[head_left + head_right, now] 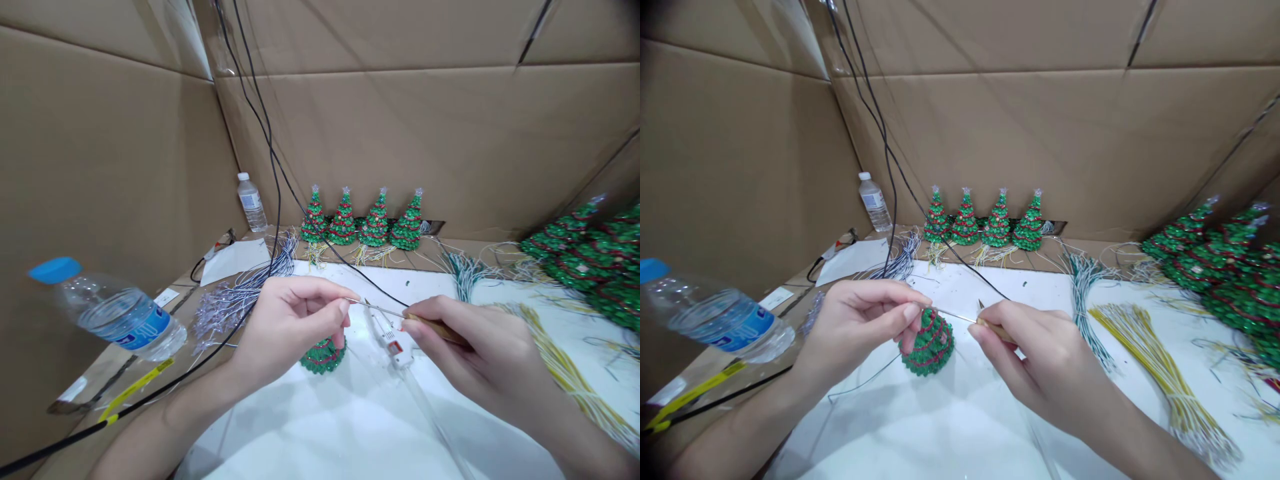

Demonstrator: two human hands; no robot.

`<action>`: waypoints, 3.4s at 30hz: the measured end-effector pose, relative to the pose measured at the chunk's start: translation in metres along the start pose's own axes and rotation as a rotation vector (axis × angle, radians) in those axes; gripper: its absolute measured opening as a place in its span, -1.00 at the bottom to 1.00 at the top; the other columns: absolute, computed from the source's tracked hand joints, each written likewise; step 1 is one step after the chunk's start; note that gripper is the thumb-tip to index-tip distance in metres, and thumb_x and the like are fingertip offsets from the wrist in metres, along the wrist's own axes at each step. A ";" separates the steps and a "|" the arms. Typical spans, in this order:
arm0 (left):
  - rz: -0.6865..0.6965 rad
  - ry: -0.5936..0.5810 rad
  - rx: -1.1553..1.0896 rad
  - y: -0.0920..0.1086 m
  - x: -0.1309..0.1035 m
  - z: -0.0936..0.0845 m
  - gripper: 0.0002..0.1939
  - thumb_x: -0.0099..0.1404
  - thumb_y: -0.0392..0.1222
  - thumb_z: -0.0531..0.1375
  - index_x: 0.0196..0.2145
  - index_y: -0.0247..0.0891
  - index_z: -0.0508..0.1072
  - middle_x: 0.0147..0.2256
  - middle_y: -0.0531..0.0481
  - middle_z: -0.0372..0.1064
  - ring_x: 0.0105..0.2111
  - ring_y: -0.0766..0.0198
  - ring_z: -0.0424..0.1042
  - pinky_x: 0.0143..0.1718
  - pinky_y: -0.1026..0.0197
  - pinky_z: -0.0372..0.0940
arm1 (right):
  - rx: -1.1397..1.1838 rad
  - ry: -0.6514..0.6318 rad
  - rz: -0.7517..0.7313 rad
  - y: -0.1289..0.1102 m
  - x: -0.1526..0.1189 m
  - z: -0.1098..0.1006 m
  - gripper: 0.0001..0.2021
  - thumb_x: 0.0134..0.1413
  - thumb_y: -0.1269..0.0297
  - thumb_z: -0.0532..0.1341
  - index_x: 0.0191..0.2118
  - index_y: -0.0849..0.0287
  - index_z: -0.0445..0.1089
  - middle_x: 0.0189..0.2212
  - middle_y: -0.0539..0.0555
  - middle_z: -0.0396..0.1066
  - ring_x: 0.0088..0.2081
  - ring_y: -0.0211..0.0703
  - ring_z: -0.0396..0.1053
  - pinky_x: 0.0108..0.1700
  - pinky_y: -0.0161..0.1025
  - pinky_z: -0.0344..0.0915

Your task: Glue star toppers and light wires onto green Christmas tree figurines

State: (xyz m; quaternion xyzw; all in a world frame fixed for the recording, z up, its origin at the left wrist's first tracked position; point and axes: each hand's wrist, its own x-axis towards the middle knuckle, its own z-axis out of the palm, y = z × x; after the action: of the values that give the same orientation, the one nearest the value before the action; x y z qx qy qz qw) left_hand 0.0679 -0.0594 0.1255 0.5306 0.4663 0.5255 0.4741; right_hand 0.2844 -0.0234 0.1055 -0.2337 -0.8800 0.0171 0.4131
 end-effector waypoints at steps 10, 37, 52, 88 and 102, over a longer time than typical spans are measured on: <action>0.035 0.015 -0.101 -0.010 0.008 -0.002 -0.94 0.11 -0.29 0.32 -0.49 -0.32 0.56 -0.65 0.12 0.38 -0.71 0.48 0.32 -0.66 0.45 0.24 | -0.177 0.083 -0.065 0.003 -0.004 0.006 -0.91 0.28 0.39 0.15 -0.30 0.20 0.32 -0.62 -0.11 0.27 -0.66 -0.42 0.13 -0.55 -0.36 0.06; 0.061 0.061 -0.100 -0.009 0.002 0.003 -0.79 0.04 -0.24 0.28 -0.64 -0.28 0.32 -0.69 0.16 0.25 -0.74 0.51 0.19 -0.71 0.42 0.09 | -0.215 0.121 -0.088 0.000 -0.009 0.017 -0.87 0.29 0.36 0.12 -0.33 0.15 0.29 -0.60 -0.10 0.35 -0.65 -0.40 0.21 -0.57 -0.34 0.08; 0.118 0.053 -0.048 -0.008 0.002 0.002 -0.82 0.04 -0.26 0.26 -0.63 -0.30 0.36 -0.67 0.14 0.27 -0.73 0.51 0.20 -0.69 0.41 0.12 | -0.104 0.088 -0.071 -0.002 -0.004 0.011 -0.89 0.29 0.41 0.12 -0.30 0.18 0.34 -0.55 -0.09 0.39 -0.63 -0.43 0.25 -0.55 -0.41 0.12; 0.109 -0.011 -0.156 -0.010 0.002 0.000 -0.85 0.08 -0.35 0.26 -0.61 -0.32 0.41 -0.66 0.16 0.32 -0.74 0.53 0.23 -0.70 0.46 0.15 | -0.094 0.137 -0.049 0.002 -0.004 0.014 -0.87 0.29 0.41 0.14 -0.33 0.24 0.34 -0.53 -0.08 0.35 -0.60 -0.45 0.15 -0.43 -0.44 0.15; 0.107 -0.017 -0.160 -0.012 0.002 0.000 -0.85 0.09 -0.35 0.26 -0.60 -0.31 0.41 -0.65 0.15 0.33 -0.73 0.52 0.23 -0.70 0.44 0.15 | -0.104 0.163 -0.064 0.003 -0.003 0.013 -0.91 0.26 0.43 0.18 -0.31 0.28 0.34 -0.54 -0.07 0.31 -0.59 -0.46 0.14 -0.43 -0.45 0.14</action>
State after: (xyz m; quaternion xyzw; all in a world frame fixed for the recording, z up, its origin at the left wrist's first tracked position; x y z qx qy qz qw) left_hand 0.0677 -0.0557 0.1138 0.5197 0.3899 0.5812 0.4900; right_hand 0.2778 -0.0205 0.0941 -0.2270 -0.8502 -0.0608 0.4711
